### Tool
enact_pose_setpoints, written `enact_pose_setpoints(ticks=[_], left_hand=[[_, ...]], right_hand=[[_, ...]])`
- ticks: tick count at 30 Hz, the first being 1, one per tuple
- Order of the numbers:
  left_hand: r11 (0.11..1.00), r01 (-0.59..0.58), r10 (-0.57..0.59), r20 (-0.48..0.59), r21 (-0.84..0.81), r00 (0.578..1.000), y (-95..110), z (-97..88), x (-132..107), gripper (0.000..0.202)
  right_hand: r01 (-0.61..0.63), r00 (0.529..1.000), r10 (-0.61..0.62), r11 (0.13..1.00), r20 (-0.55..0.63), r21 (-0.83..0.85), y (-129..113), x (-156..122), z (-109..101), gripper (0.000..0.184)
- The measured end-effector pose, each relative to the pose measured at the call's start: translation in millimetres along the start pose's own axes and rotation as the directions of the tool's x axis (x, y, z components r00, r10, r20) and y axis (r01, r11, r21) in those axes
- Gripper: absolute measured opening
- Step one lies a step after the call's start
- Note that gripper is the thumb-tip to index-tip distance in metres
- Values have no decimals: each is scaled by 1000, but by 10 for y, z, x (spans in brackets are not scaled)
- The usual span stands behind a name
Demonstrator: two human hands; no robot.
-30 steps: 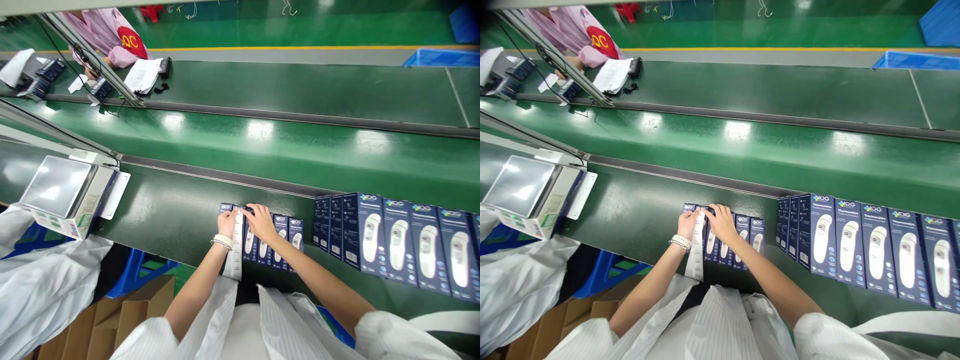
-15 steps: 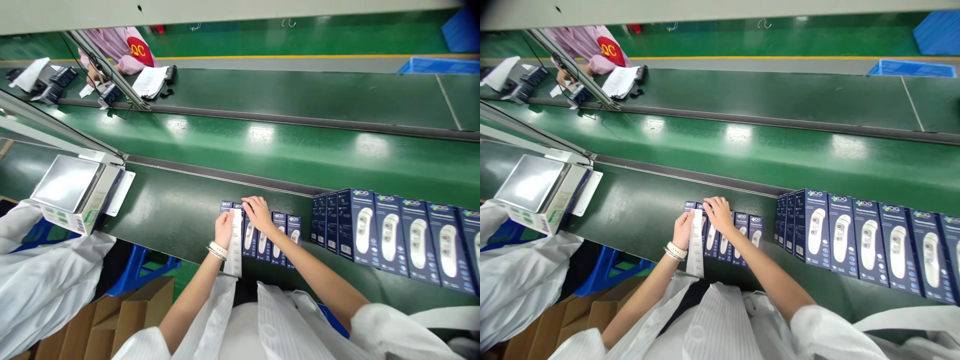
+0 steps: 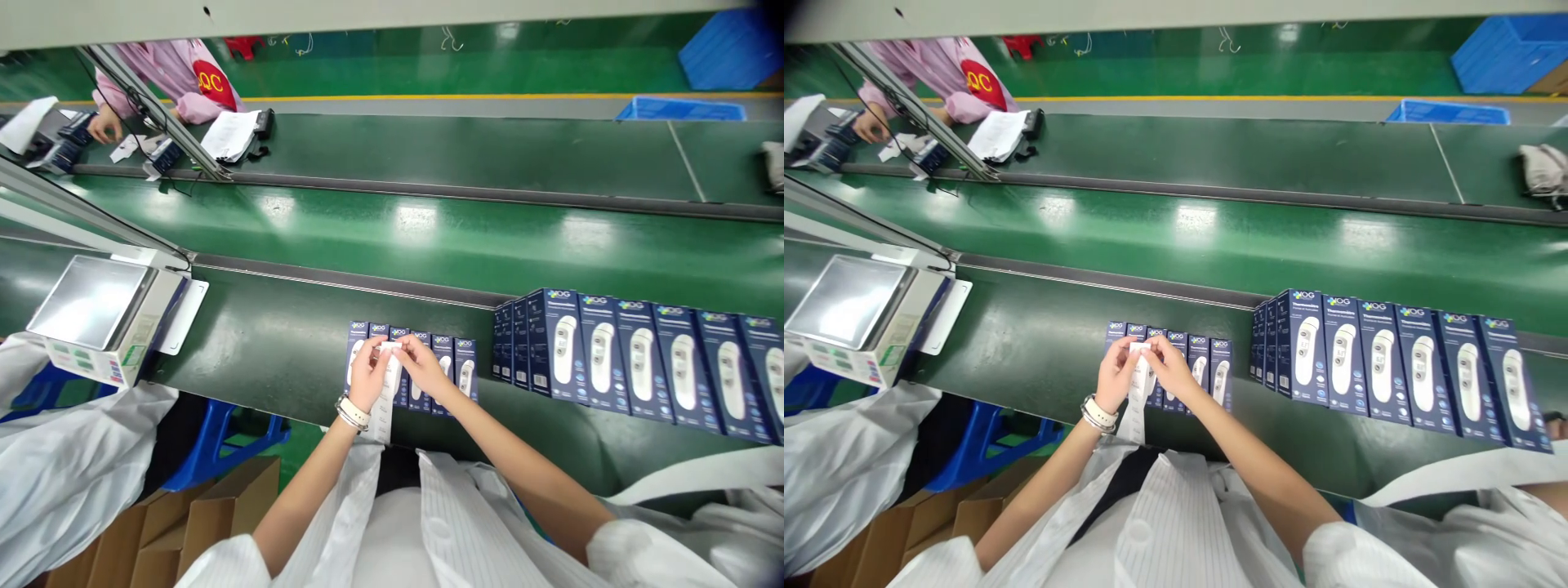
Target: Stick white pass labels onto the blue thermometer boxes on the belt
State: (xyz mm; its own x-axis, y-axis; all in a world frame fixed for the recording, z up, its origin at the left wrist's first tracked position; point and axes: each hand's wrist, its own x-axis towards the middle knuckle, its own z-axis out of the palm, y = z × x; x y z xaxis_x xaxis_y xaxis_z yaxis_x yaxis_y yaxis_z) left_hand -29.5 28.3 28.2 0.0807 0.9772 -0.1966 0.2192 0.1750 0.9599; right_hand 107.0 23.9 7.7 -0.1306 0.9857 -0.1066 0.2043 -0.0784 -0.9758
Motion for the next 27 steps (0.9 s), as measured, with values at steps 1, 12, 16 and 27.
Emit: enact_pose_setpoints(ticks=[1,12,16,27], left_hand=[[1000,-5,5,6,4,1000,5,8,-1,27],[994,100,-102,-56,-40,993,-23,191,86,43],[978,180,-182,-10,-105,983,-142,310,130,29],[814,537,-541,46,-222,840,-324,494,435,27]], right_hand=[[2,1000,-2,1000,12,-7,-12,-13,-26,18],[-28,999,20,982,-44,-186,123,-83,-105,19],[-47,991,3,943,-133,-329,247,-7,-103,22],[53,979,-172,739,-112,-672,489,106,-218,27]])
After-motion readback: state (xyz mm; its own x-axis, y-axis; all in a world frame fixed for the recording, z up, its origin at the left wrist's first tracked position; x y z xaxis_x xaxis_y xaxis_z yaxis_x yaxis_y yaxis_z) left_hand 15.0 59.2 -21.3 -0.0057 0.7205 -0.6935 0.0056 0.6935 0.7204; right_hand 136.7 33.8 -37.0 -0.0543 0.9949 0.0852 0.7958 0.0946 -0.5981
